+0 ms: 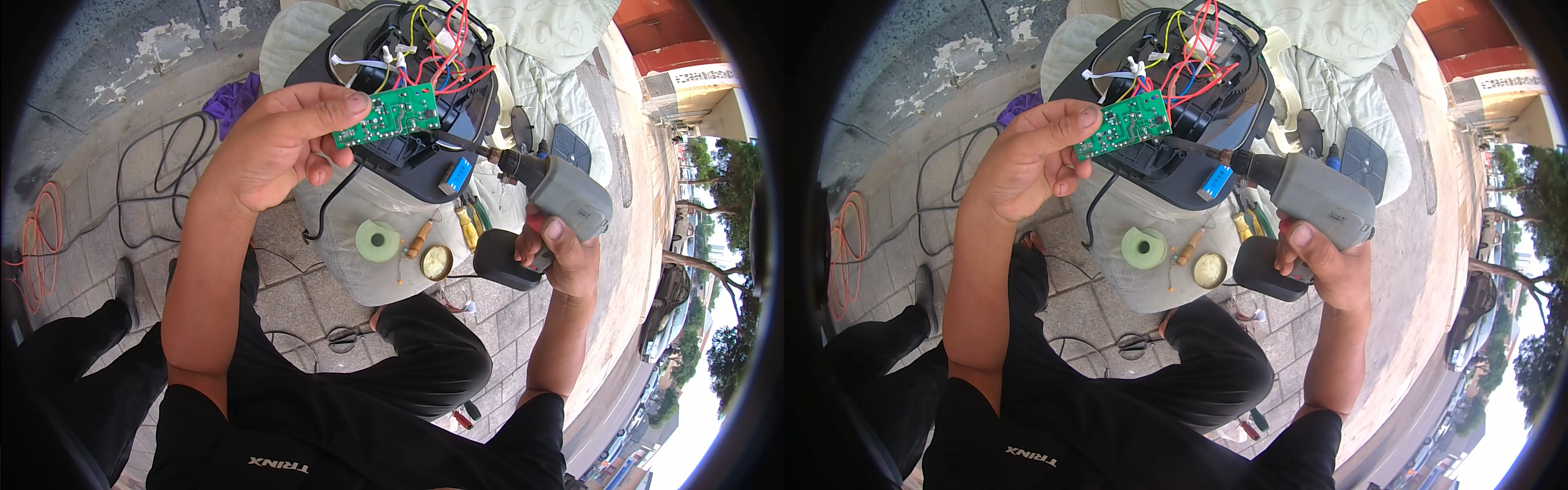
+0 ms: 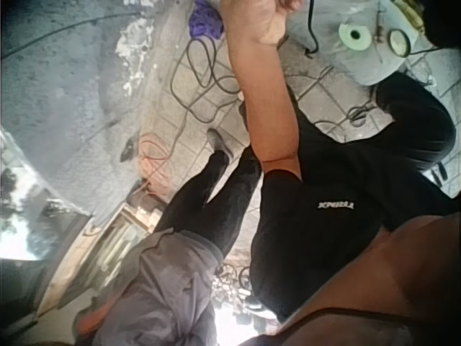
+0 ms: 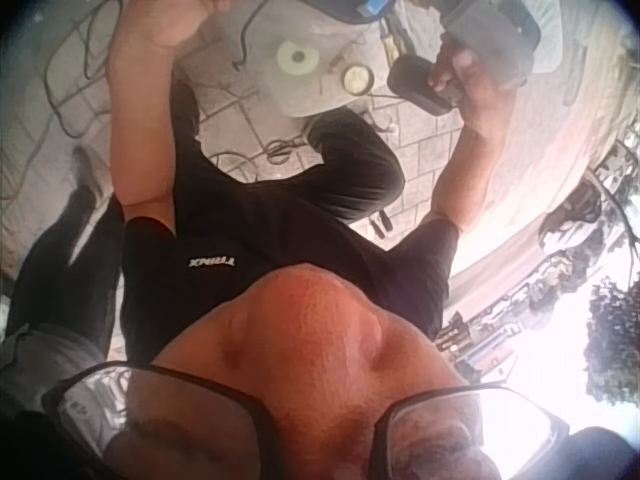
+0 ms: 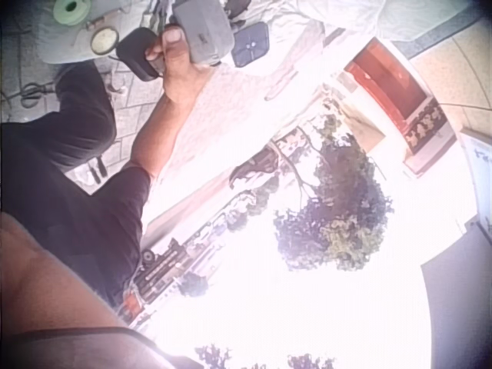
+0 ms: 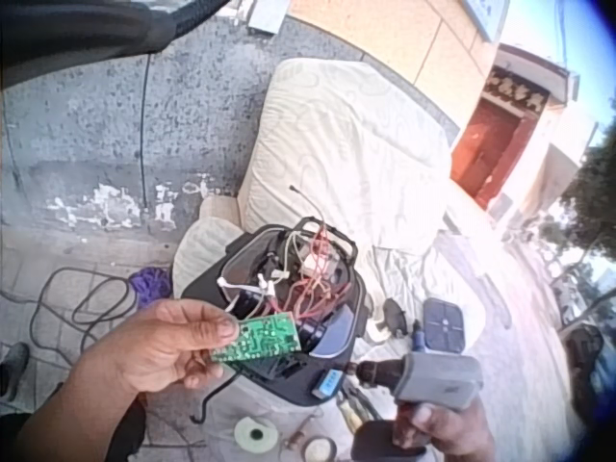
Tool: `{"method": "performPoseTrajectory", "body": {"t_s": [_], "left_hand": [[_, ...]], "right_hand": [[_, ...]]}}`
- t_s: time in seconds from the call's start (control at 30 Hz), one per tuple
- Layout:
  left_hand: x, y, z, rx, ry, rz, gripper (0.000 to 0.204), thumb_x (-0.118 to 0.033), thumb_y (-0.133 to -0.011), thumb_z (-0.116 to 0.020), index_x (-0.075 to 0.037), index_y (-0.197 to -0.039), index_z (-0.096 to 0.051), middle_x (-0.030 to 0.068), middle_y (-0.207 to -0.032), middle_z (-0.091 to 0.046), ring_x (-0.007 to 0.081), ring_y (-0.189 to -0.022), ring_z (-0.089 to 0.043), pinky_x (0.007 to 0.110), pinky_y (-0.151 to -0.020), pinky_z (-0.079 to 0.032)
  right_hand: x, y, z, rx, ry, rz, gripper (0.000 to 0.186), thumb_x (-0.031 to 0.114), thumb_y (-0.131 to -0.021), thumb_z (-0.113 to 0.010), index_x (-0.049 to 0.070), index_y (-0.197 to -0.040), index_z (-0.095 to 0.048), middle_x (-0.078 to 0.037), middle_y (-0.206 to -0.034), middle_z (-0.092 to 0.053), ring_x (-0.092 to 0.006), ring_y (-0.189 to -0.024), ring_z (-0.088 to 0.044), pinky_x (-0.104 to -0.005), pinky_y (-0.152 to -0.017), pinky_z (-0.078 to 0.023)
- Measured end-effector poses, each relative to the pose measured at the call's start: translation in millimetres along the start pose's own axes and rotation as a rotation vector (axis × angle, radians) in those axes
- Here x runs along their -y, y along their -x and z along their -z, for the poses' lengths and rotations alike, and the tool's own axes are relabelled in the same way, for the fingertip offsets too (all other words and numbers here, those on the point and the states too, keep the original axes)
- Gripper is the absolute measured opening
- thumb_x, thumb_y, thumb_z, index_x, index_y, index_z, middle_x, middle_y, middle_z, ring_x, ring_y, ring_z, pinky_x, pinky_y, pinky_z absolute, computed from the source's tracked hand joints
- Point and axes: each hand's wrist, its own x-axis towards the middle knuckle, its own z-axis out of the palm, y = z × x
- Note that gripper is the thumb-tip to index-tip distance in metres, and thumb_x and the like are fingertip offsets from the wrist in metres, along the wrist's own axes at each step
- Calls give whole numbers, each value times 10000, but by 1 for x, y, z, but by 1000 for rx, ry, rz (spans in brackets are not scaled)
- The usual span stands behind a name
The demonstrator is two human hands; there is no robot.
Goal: The person solders a green circuit board using a soldering iron and solder wire. They repeatedly apply solder to various points on the board while holding it in one hand and the iron in the other.
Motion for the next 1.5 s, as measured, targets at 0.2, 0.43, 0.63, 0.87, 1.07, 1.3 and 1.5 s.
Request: {"method": "performPoseTrajectory", "body": {"t_s": [0.2,0.43,0.63,0.87,1.07,1.3,1.5], "left_hand": [[1,0,0,-5,-2,-4,293,-242,-936,-770,-11,-1106,-708,1,-859,-651,98,-623,-670,202,-423,-449],[1,-1,-1,0,-9,-2,302,-246,-937,-770,-11,-1115,-707,-2,-860,-653,97,-623,-673,200,-422,-449],[0,0,0,-4,-7,-6,302,-250,-934,-774,-15,-1110,-707,0,-857,-654,98,-622,-673,201,-422,-449],[0,0,-2,-4,-13,1,338,-274,-924,-784,-12,-1116,-690,0,-873,-655,97,-634,-671,206,-425,-445],[0,1,-4,-6,0,2,248,-268,-968,-721,-51,-1081,-677,-8,-876,-681,83,-633,-674,207,-404,-436],[-1,4,-14,-37,-6,-5,222,-287,-984,-693,-71,-1029,-665,-1,-877,-700,83,-626,-679,206,-396,-455],[-1,6,-18,-66,-14,-12,214,-282,-979,-700,-73,-1012,-668,10,-882,-704,86,-634,-686,209,-395,-466]], "right_hand": [[-1,0,0,-3,6,-1,403,249,-871,-789,-80,-1037,-626,-113,-695,-626,-193,-518,-609,-312,-510,-513],[-2,0,1,-7,-3,6,399,253,-872,-786,-79,-1027,-629,-116,-696,-625,-193,-518,-611,-318,-509,-517],[-2,0,2,10,-16,18,412,266,-866,-791,-79,-1021,-627,-124,-734,-636,-199,-525,-616,-323,-507,-519],[-5,5,7,-14,-15,28,440,291,-860,-799,-78,-1021,-622,-125,-743,-636,-201,-535,-624,-319,-509,-518],[-8,8,4,-3,-19,48,479,308,-860,-807,-83,-1059,-616,-124,-754,-641,-204,-549,-632,-317,-513,-518],[-41,47,-41,-236,16,200,572,382,-889,-782,-72,-1172,-578,-107,-720,-601,-214,-578,-586,-374,-606,-519],[-65,55,-75,-337,-14,249,525,331,-901,-780,-73,-1167,-576,-119,-740,-608,-222,-624,-597,-399,-656,-539]]}}
